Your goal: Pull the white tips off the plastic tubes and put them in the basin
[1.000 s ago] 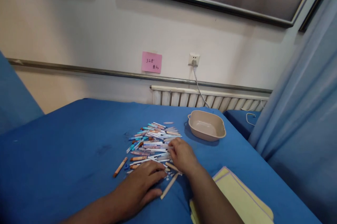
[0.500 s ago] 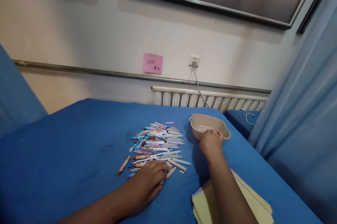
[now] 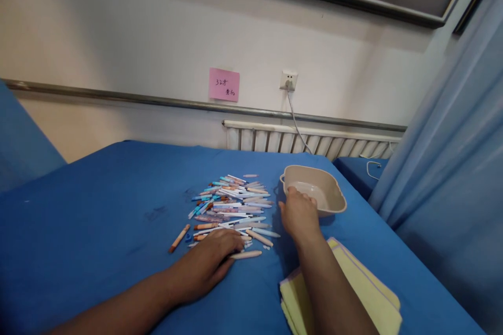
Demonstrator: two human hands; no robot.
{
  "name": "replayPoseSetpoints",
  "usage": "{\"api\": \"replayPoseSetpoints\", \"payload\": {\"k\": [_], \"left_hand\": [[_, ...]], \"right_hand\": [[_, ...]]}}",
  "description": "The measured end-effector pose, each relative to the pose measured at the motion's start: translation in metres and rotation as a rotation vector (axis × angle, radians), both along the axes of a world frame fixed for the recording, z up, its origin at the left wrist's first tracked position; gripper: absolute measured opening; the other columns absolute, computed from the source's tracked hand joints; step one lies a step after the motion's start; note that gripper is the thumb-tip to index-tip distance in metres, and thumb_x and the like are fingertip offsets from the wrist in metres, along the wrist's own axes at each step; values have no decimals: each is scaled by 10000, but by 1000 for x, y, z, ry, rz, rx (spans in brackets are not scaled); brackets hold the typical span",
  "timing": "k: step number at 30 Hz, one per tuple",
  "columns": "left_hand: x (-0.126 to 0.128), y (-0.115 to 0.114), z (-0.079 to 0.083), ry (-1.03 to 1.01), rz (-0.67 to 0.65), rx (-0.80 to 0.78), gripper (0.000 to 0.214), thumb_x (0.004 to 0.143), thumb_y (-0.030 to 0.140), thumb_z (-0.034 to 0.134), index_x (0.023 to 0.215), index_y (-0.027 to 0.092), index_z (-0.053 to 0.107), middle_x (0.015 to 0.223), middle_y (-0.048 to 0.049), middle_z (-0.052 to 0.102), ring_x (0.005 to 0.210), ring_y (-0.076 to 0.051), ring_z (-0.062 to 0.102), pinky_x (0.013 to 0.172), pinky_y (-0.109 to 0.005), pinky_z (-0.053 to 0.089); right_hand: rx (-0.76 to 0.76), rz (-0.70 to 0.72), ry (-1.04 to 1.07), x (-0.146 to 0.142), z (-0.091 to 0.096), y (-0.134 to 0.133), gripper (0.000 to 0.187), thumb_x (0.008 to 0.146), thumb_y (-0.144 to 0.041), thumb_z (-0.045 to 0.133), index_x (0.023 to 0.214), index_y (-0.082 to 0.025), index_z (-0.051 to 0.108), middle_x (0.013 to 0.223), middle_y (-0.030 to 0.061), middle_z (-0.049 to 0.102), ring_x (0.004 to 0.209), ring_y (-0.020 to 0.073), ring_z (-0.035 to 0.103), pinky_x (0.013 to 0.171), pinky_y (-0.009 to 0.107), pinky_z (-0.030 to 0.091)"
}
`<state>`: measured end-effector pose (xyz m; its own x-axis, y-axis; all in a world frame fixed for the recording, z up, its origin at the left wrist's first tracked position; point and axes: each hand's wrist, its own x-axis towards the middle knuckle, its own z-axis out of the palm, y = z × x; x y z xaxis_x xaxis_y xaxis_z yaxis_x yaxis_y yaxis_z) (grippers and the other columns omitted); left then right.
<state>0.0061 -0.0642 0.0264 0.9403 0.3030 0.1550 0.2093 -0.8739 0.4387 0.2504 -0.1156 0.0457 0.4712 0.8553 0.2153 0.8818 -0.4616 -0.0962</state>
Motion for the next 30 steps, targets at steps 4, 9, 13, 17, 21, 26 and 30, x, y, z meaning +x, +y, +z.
{"api": "replayPoseSetpoints", "payload": {"k": [4, 9, 13, 17, 21, 26, 30], "left_hand": [[-1, 2, 0, -4, 8, -14, 271, 819, 109, 444, 1046, 239, 512, 1095, -45, 560, 1034, -208, 493, 930, -364, 382], [-1, 2, 1, -2, -8, -13, 248, 836, 121, 438, 1039, 241, 515, 1087, -43, 564, 1034, -205, 494, 928, -363, 382], [0, 2, -1, -42, -30, -3, 212, 864, 157, 427, 1031, 242, 527, 1072, -44, 580, 1036, -209, 505, 936, -370, 384], [-4, 3, -2, -92, -35, 19, 195, 880, 206, 438, 1047, 239, 534, 1063, -50, 598, 1030, -212, 523, 938, -369, 398], [-16, 11, 7, -151, 76, 68, 212, 882, 222, 450, 1074, 238, 539, 1117, -51, 598, 1081, -207, 509, 976, -365, 378], [-37, 32, 26, -230, 357, 100, 220, 898, 262, 415, 1054, 212, 561, 1079, -52, 621, 1025, -195, 548, 907, -318, 423], [-50, 42, 35, -202, 468, 115, 231, 897, 308, 404, 1024, 209, 569, 1014, -40, 644, 914, -184, 592, 812, -284, 445]], "right_hand": [[-132, -16, 21, 6, -7, 3, 229, 863, -183, 423, 1032, -144, 572, 923, 140, 679, 869, 245, 633, 716, 315, 390], [-260, 65, 9, 9, 0, -8, 234, 800, -111, 458, 946, -162, 633, 952, 142, 678, 879, 228, 636, 709, 288, 399], [-317, 114, 36, 5, 7, -19, 206, 820, -249, 502, 945, -161, 639, 950, 152, 677, 878, 255, 630, 711, 311, 402], [-144, 128, 18, -7, 17, -21, 271, 807, -358, 551, 966, -147, 607, 947, 141, 664, 912, 271, 601, 720, 313, 391], [82, 310, 147, -32, 22, -18, 184, 869, -278, 458, 948, -179, 593, 916, 74, 658, 842, 184, 589, 699, 251, 362], [-99, 630, 429, -60, 4, -15, 109, 814, -259, 527, 834, -199, 614, 769, 6, 660, 662, 124, 548, 565, 209, 308], [-190, 707, 537, -65, -15, -9, 80, 790, -225, 542, 831, -192, 602, 732, -12, 652, 621, 102, 523, 521, 189, 284]]}}
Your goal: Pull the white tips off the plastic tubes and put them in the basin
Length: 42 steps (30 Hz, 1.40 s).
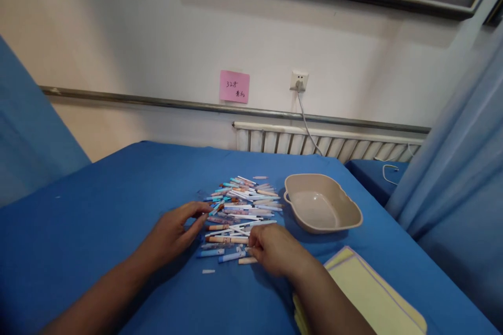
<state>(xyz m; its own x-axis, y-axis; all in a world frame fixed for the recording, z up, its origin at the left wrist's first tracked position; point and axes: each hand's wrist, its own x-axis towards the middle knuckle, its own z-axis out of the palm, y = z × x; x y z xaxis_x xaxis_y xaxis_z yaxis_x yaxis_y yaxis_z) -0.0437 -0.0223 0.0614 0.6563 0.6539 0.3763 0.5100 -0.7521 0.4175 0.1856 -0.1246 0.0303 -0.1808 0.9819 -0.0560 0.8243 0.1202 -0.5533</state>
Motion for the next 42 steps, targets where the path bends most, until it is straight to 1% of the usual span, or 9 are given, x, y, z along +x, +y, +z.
{"api": "replayPoseSetpoints", "payload": {"k": [3, 8, 12, 19, 23, 28, 33, 37, 42], "left_hand": [[-2, 0, 2, 61, 29, -27, 232, 905, 326, 392, 985, 211, 577, 921, -27, 655, 817, -170, 599, 725, -256, 433], [2, -3, -1, 199, -9, -105, 241, 910, 305, 366, 925, 210, 588, 843, -17, 652, 756, -166, 586, 642, -233, 397], [8, -9, -4, 284, -74, -120, 243, 908, 284, 360, 885, 206, 589, 843, -22, 642, 748, -165, 569, 629, -226, 381], [12, -19, -7, 363, -178, -144, 202, 887, 253, 389, 832, 205, 577, 797, -16, 627, 720, -161, 563, 626, -224, 374], [10, -16, -7, 355, -162, -152, 206, 889, 266, 387, 856, 203, 581, 828, -26, 631, 741, -165, 568, 650, -229, 387], [9, -12, -7, 366, -161, -161, 211, 889, 279, 386, 887, 205, 583, 859, -31, 637, 751, -169, 573, 658, -232, 397], [8, -14, -8, 375, -163, -138, 195, 881, 285, 411, 832, 202, 580, 807, -23, 628, 713, -162, 561, 626, -225, 375], [7, -15, -5, 416, -152, -139, 167, 851, 299, 462, 784, 204, 583, 759, -9, 620, 666, -155, 547, 574, -224, 340], [6, -16, -6, 473, -155, -108, 100, 798, 286, 530, 780, 205, 587, 777, -16, 637, 671, -169, 555, 569, -238, 337]], "right_hand": [[-8, 10, 27, 0, -7, 4, 86, 801, -241, 535, 833, -191, 597, 728, -15, 648, 614, 97, 516, 527, 185, 289], [-26, 22, 9, -3, -9, 7, 105, 816, -261, 526, 828, -186, 598, 728, -11, 647, 625, 102, 510, 546, 191, 293], [-24, 16, -4, -1, -10, 7, 103, 811, -254, 538, 848, -187, 607, 770, -3, 656, 666, 110, 525, 582, 196, 307], [19, -28, -2, 6, -8, 7, 105, 821, -238, 521, 851, -188, 608, 735, -1, 645, 649, 116, 529, 566, 199, 306], [13, -60, -29, 6, -7, 8, 100, 816, -249, 531, 849, -190, 604, 730, -5, 638, 640, 118, 523, 557, 204, 294], [51, -116, -120, 8, -7, 8, 82, 799, -214, 525, 820, -186, 599, 767, 11, 635, 657, 122, 514, 573, 216, 284], [40, -110, -158, 8, -9, 9, 80, 802, -219, 529, 813, -186, 601, 780, 14, 626, 673, 126, 521, 584, 217, 295], [29, -116, -189, 5, -9, 10, 97, 813, -266, 547, 834, -193, 608, 831, 21, 623, 704, 132, 532, 604, 220, 313], [12, -103, -214, 3, -9, 10, 132, 829, -295, 538, 864, -201, 625, 885, 35, 615, 743, 142, 552, 638, 223, 335]]}}
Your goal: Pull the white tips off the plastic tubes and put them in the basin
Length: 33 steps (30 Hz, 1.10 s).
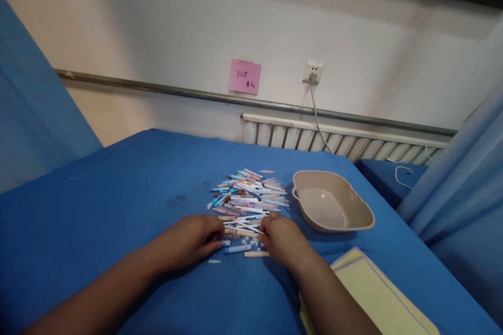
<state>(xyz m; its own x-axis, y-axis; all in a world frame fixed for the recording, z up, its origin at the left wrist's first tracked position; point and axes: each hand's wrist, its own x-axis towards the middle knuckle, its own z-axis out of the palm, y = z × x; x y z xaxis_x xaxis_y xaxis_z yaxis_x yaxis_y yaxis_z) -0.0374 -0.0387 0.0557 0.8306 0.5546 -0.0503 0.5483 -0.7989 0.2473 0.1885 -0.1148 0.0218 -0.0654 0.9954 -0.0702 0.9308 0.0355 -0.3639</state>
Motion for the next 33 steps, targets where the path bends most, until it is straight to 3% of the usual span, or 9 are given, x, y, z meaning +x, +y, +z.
{"api": "replayPoseSetpoints", "payload": {"k": [20, 33], "left_hand": [[-1, -1, -8, 8, 27, -7, 87, 799, 277, 545, 844, 224, 598, 819, -22, 647, 709, -184, 579, 587, -240, 355], [0, -1, -4, 59, 41, -12, 114, 813, 288, 531, 843, 214, 613, 854, -33, 649, 740, -193, 589, 606, -254, 376]], "right_hand": [[40, -36, 70, -1, -7, 2, 111, 760, -295, 597, 782, -192, 564, 789, 11, 630, 679, 128, 516, 563, 223, 256], [134, 17, 72, -2, -3, 2, 144, 854, -282, 478, 771, -199, 562, 802, 27, 642, 729, 144, 547, 599, 228, 284]]}}
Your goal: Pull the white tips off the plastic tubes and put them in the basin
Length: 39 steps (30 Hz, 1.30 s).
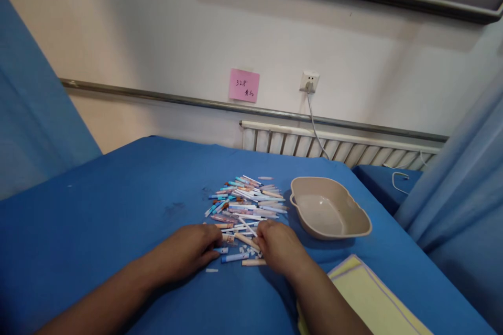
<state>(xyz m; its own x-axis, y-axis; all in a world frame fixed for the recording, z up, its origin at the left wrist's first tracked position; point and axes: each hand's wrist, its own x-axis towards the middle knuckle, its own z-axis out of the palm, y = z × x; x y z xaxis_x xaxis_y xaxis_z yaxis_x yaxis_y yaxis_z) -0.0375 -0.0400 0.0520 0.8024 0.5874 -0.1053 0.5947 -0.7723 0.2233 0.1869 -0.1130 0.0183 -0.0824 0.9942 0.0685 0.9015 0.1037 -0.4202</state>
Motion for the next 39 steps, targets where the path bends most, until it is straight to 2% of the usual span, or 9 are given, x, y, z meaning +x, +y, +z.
{"api": "replayPoseSetpoints", "payload": {"k": [9, 21, 30, 39], "left_hand": [[0, 2, -1, 22, -53, 45, 105, 807, 271, 535, 819, 193, 603, 874, -53, 649, 766, -206, 593, 648, -271, 408], [-1, 1, -5, 8, -63, 79, 113, 812, 273, 533, 812, 191, 611, 866, -64, 641, 765, -217, 592, 655, -288, 421], [1, 0, -3, 26, -54, 78, 109, 813, 262, 526, 830, 197, 611, 889, -61, 650, 781, -214, 594, 673, -289, 423], [-1, 1, 0, 14, -37, 32, 132, 818, 288, 513, 831, 199, 611, 893, -62, 646, 787, -209, 588, 667, -279, 410]], "right_hand": [[80, -24, 56, -3, 2, 0, 181, 885, -293, 434, 754, -200, 518, 747, 14, 621, 659, 129, 526, 575, 226, 277], [99, -39, 91, -5, -2, 2, 188, 872, -310, 451, 734, -200, 517, 667, -5, 597, 603, 120, 495, 544, 221, 253], [19, -44, 99, -4, -1, 2, 143, 833, -326, 510, 773, -213, 574, 688, -10, 629, 593, 115, 506, 516, 217, 242], [3, -34, 56, -4, 1, 2, 151, 835, -310, 507, 770, -200, 588, 753, 5, 654, 641, 117, 530, 534, 218, 254]]}}
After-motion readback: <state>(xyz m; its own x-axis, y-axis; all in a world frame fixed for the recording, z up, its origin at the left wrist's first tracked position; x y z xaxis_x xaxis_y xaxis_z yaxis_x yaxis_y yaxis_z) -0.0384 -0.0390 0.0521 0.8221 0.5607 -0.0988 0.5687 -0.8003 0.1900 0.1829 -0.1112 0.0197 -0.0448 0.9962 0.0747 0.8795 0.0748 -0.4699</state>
